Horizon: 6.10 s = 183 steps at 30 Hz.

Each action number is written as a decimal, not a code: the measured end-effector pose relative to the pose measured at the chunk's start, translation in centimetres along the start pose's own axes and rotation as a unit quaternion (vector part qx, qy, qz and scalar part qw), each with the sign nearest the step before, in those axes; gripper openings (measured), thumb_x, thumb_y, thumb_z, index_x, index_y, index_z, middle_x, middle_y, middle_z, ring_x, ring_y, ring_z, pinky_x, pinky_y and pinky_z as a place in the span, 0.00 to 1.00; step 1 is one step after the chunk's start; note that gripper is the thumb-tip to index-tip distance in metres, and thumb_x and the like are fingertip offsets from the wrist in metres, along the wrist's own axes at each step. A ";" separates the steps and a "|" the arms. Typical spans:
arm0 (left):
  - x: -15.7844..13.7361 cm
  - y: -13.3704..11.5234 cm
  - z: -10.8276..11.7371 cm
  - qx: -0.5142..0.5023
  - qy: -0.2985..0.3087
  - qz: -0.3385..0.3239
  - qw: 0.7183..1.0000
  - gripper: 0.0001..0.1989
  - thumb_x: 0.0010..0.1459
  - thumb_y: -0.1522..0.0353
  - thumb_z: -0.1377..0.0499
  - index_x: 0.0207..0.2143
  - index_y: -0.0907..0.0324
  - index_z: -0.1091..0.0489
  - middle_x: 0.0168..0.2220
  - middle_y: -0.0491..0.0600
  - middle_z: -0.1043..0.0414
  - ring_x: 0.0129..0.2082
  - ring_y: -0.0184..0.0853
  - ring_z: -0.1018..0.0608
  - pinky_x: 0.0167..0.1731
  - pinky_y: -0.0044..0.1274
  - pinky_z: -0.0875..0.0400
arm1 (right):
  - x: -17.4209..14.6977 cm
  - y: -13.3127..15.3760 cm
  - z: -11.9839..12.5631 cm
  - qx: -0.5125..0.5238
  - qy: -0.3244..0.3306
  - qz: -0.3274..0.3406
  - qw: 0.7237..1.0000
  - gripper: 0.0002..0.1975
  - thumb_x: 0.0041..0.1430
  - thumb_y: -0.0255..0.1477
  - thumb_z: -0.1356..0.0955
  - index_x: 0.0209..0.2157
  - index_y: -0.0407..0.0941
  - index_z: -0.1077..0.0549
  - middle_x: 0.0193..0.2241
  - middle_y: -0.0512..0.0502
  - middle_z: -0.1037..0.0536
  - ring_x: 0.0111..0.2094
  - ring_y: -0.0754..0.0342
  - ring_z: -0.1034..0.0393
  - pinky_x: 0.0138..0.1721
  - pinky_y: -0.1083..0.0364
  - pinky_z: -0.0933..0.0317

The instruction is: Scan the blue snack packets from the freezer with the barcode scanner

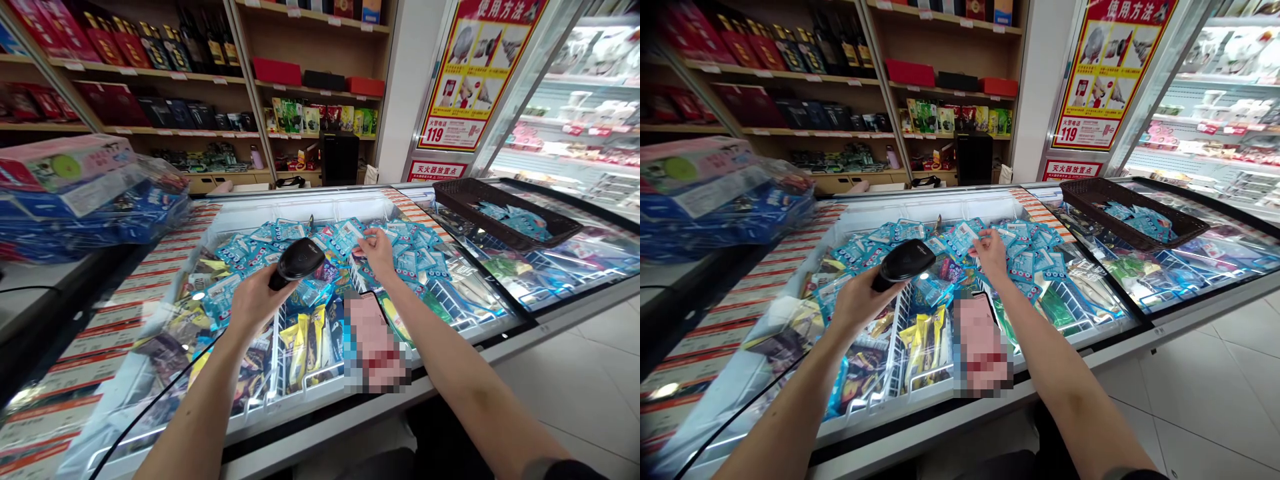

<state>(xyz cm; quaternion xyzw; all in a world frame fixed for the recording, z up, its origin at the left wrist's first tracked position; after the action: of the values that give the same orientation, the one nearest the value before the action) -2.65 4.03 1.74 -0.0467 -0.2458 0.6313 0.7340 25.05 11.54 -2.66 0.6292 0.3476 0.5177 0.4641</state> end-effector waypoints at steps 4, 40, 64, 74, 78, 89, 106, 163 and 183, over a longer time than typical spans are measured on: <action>0.1 0.4 0.0 0.000 -0.012 0.000 1.000 0.26 0.52 0.46 0.47 0.43 0.54 0.27 0.33 0.48 0.23 0.32 0.39 0.23 0.25 0.22 0.42 | 0.7 1.2 3.1 -0.085 -0.074 0.042 0.993 0.17 0.56 0.35 0.37 0.47 0.45 0.36 0.25 0.49 0.26 0.28 0.50 0.25 0.31 0.52 0.30; 0.0 0.9 0.9 0.047 -0.047 0.021 0.998 0.24 0.54 0.48 0.48 0.41 0.55 0.28 0.35 0.51 0.22 0.35 0.41 0.23 0.26 0.23 0.42 | -0.1 1.6 2.5 -0.573 -0.031 0.138 0.808 0.22 0.64 0.38 0.42 0.54 0.43 0.32 0.60 0.37 0.37 0.63 0.40 0.53 0.61 0.32 0.73; 0.1 1.5 1.3 0.033 -0.059 0.043 0.997 0.25 0.53 0.46 0.48 0.39 0.55 0.27 0.32 0.51 0.23 0.34 0.41 0.23 0.25 0.23 0.42 | -0.8 1.5 -9.4 -0.587 0.171 0.153 0.776 0.24 0.64 0.44 0.42 0.46 0.41 0.26 0.41 0.35 0.24 0.47 0.43 0.34 0.48 0.49 0.42; 0.1 1.3 1.3 0.025 -0.051 0.030 0.998 0.26 0.53 0.46 0.48 0.43 0.54 0.27 0.33 0.50 0.23 0.35 0.41 0.23 0.26 0.23 0.41 | 1.3 -0.1 -10.2 -0.552 0.096 0.057 0.826 0.27 0.49 0.50 0.30 0.40 0.42 0.26 0.42 0.32 0.25 0.47 0.41 0.32 0.46 0.47 0.38; 0.0 1.1 1.3 0.024 -0.049 0.031 0.998 0.25 0.54 0.47 0.48 0.43 0.54 0.27 0.33 0.50 0.23 0.35 0.41 0.23 0.26 0.23 0.41 | 1.7 -0.5 -8.2 -0.475 0.085 0.010 0.876 0.15 0.53 0.41 0.31 0.35 0.43 0.26 0.37 0.38 0.22 0.42 0.45 0.28 0.44 0.49 0.36; -0.2 -0.4 0.0 0.042 -0.023 -0.010 0.999 0.24 0.54 0.50 0.48 0.44 0.54 0.28 0.36 0.50 0.23 0.36 0.40 0.23 0.26 0.22 0.41 | -0.3 -0.8 0.0 -0.181 0.003 -0.041 0.983 0.11 0.55 0.35 0.34 0.38 0.44 0.30 0.29 0.46 0.23 0.24 0.52 0.26 0.30 0.50 0.30; 2.4 -4.2 -0.9 -0.007 -0.007 -0.008 1.000 0.28 0.51 0.44 0.48 0.40 0.54 0.26 0.31 0.49 0.24 0.29 0.39 0.25 0.24 0.23 0.44 | -0.1 0.3 1.7 -0.081 -0.035 -0.013 0.996 0.11 0.59 0.35 0.37 0.41 0.45 0.36 0.27 0.48 0.24 0.26 0.51 0.24 0.28 0.53 0.30; 2.5 -3.9 -1.6 -0.033 -0.051 -0.011 0.998 0.25 0.52 0.47 0.46 0.38 0.56 0.26 0.32 0.50 0.23 0.31 0.39 0.25 0.25 0.23 0.45 | -0.5 0.2 0.3 -0.037 0.011 -0.003 0.999 0.17 0.58 0.35 0.37 0.48 0.44 0.37 0.26 0.48 0.23 0.28 0.49 0.24 0.33 0.49 0.28; 2.3 -0.7 1.1 -0.025 -0.094 0.050 0.994 0.27 0.51 0.46 0.47 0.39 0.57 0.26 0.32 0.50 0.24 0.31 0.38 0.25 0.26 0.22 0.42 | -0.3 3.5 4.5 -0.262 -0.147 0.112 0.947 0.15 0.60 0.31 0.41 0.45 0.43 0.31 0.43 0.38 0.25 0.31 0.52 0.28 0.41 0.50 0.34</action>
<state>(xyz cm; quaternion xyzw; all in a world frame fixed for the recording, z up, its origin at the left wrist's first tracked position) -2.31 5.81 3.64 -0.0174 -0.3268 0.6625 0.6737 29.22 9.15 0.37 0.5893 0.0547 0.5407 0.5978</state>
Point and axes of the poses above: each hand's wrist, its own x-axis towards the middle knuckle, its own z-axis out of the back of the hand, y = z × x, the point moved 6 cm from there along x, towards the middle knuckle
